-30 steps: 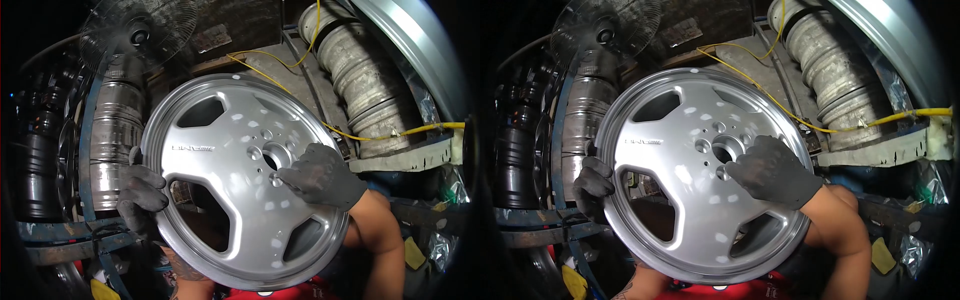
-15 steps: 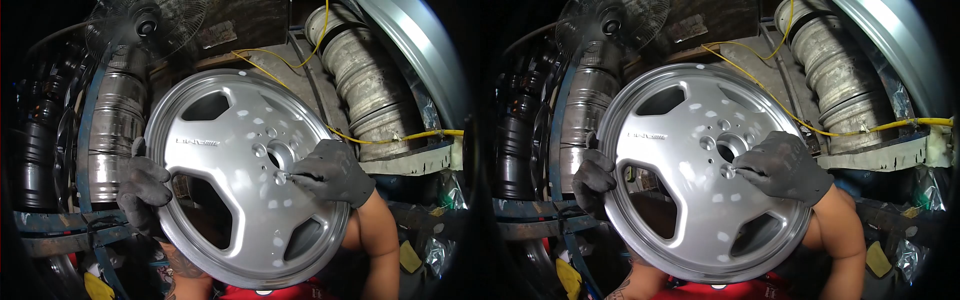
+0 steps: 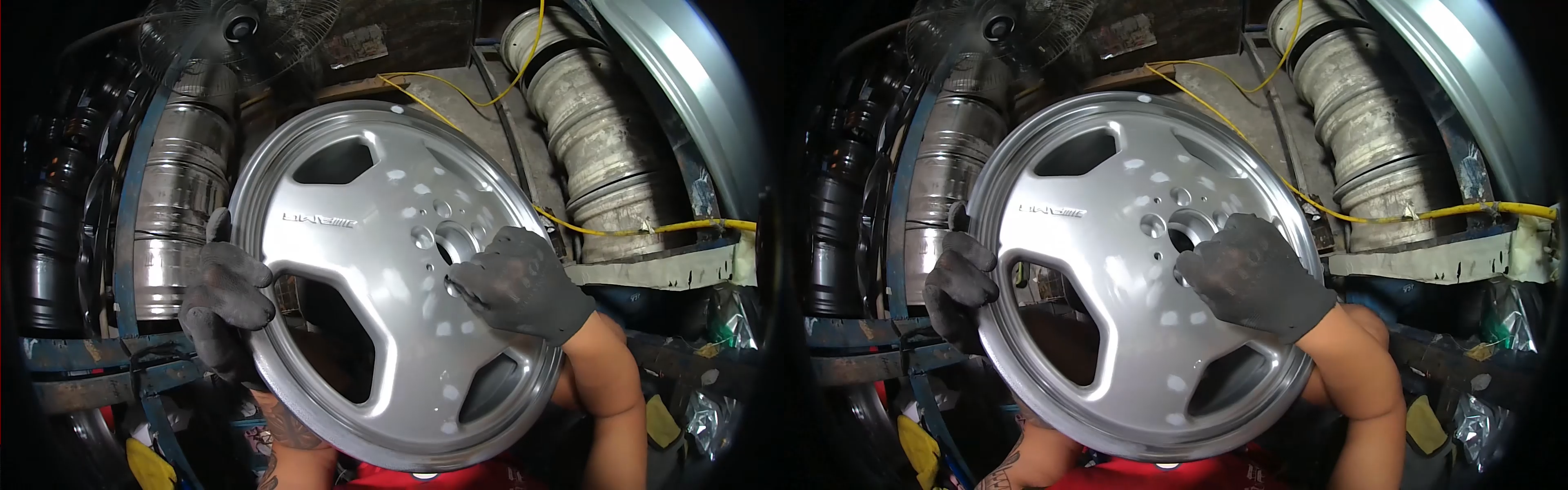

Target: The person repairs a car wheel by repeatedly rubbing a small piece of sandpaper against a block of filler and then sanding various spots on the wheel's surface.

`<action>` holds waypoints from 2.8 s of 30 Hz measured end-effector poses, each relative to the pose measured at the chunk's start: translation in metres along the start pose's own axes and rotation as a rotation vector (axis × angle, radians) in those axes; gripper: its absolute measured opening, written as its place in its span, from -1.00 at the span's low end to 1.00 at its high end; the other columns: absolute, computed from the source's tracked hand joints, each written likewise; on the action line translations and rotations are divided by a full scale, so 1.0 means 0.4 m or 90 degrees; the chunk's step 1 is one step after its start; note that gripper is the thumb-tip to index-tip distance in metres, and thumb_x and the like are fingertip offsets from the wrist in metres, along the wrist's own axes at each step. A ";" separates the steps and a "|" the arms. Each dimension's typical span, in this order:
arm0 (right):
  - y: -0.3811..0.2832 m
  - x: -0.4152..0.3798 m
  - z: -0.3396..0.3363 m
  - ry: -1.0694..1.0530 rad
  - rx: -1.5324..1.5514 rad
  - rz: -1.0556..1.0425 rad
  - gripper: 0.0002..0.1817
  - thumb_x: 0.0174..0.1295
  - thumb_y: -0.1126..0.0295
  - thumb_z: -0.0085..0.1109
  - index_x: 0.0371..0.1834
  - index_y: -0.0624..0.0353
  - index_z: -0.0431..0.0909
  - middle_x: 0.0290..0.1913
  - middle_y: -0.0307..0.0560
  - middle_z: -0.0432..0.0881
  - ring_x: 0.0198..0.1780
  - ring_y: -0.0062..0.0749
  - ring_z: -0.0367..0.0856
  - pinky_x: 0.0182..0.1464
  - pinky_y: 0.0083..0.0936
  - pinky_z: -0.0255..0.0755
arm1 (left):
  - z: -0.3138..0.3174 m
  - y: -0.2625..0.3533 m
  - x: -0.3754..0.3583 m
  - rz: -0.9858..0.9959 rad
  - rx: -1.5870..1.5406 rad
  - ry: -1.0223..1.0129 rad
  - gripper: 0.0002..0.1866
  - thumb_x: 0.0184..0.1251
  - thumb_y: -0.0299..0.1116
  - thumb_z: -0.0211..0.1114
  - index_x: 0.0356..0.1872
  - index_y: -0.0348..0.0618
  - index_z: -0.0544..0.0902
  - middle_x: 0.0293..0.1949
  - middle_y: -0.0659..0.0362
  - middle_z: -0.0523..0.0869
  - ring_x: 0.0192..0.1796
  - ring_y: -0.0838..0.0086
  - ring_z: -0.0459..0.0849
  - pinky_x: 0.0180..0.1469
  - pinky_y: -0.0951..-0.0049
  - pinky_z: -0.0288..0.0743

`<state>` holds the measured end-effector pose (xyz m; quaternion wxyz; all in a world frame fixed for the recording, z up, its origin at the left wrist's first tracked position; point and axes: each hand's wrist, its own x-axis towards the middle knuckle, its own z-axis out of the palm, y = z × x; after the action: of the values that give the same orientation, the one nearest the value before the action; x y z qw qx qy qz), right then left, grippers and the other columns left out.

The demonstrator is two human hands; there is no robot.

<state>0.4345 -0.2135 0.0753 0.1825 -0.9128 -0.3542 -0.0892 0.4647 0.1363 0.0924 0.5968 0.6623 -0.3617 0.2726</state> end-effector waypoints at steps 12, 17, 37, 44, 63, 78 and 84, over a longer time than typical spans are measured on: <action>0.040 -0.013 -0.059 0.193 0.242 0.109 -0.80 0.22 0.31 0.50 -0.09 -0.05 0.84 -0.27 -0.12 0.83 -0.30 -0.19 0.80 -0.19 -0.29 0.64 | -0.004 0.024 0.049 -0.099 0.058 -0.054 -0.41 0.74 -0.04 -0.21 -0.52 -0.09 0.53 -0.55 0.14 0.55 -0.35 0.33 0.62 0.08 0.21 0.65; 0.070 0.012 -0.037 0.127 0.111 0.107 -0.79 0.29 0.24 0.39 -0.05 -0.06 0.81 -0.30 -0.07 0.81 -0.29 -0.14 0.80 -0.18 -0.21 0.65 | -0.026 -0.011 0.071 -0.240 -0.041 0.037 -0.47 0.77 -0.13 -0.26 -0.44 -0.18 0.47 -0.52 0.11 0.52 -0.34 0.37 0.55 0.20 0.19 0.59; 0.027 0.047 0.011 -0.007 0.061 0.230 -0.52 0.35 -0.13 0.31 0.25 -0.23 0.68 -0.14 -0.02 0.81 -0.06 -0.08 0.78 0.04 -0.11 0.54 | 0.057 -0.042 0.067 -0.062 -0.016 0.128 -0.64 0.75 -0.24 -0.10 -0.37 -0.09 0.44 -0.51 0.21 0.46 -0.28 0.43 0.54 0.57 -0.04 0.30; -0.039 0.076 0.025 -0.071 -0.105 0.242 -0.78 0.27 0.17 0.31 -0.11 0.00 0.66 -0.33 -0.06 0.71 -0.23 -0.16 0.70 -0.08 -0.19 0.46 | 0.052 -0.028 0.025 0.013 0.006 0.085 -0.61 0.77 -0.23 -0.20 -0.38 -0.09 0.40 -0.50 0.22 0.44 -0.21 0.39 0.54 0.19 0.20 0.55; 0.074 0.039 -0.005 0.257 0.033 0.260 -0.46 0.30 0.40 0.23 0.39 -0.12 0.60 -0.22 0.04 0.77 -0.24 0.05 0.76 -0.17 -0.10 0.61 | 0.062 0.035 0.112 -0.281 -0.102 0.122 -0.71 0.66 -0.29 0.09 -0.35 -0.15 0.56 -0.55 0.19 0.58 -0.48 0.56 0.52 -0.26 0.52 0.57; 0.199 0.061 -0.003 0.316 0.635 0.355 -0.65 0.44 0.10 0.40 0.01 0.17 0.82 -0.14 -0.11 0.85 -0.13 -0.51 0.77 -0.02 -0.48 0.60 | 0.424 -0.155 0.511 -0.370 0.111 -0.813 -0.69 0.57 -0.38 0.35 0.24 -0.20 0.69 -0.16 0.22 0.83 -0.14 0.61 0.72 -0.02 0.52 0.62; 0.200 0.060 -0.011 0.338 0.638 0.389 -0.62 0.45 0.14 0.41 0.05 0.27 0.76 -0.19 -0.30 0.77 -0.19 -0.72 0.63 -0.08 -0.63 0.54 | 0.456 -0.215 0.459 -0.499 -0.120 -0.688 -0.56 0.58 -0.41 0.34 0.41 -0.23 0.59 -0.05 0.33 0.80 -0.04 0.68 0.72 0.12 0.54 0.64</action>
<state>0.5062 -0.2551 0.0646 0.6856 -0.7234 -0.0194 -0.0797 0.6294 -0.0701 0.1616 0.4420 0.7331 -0.3644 -0.3667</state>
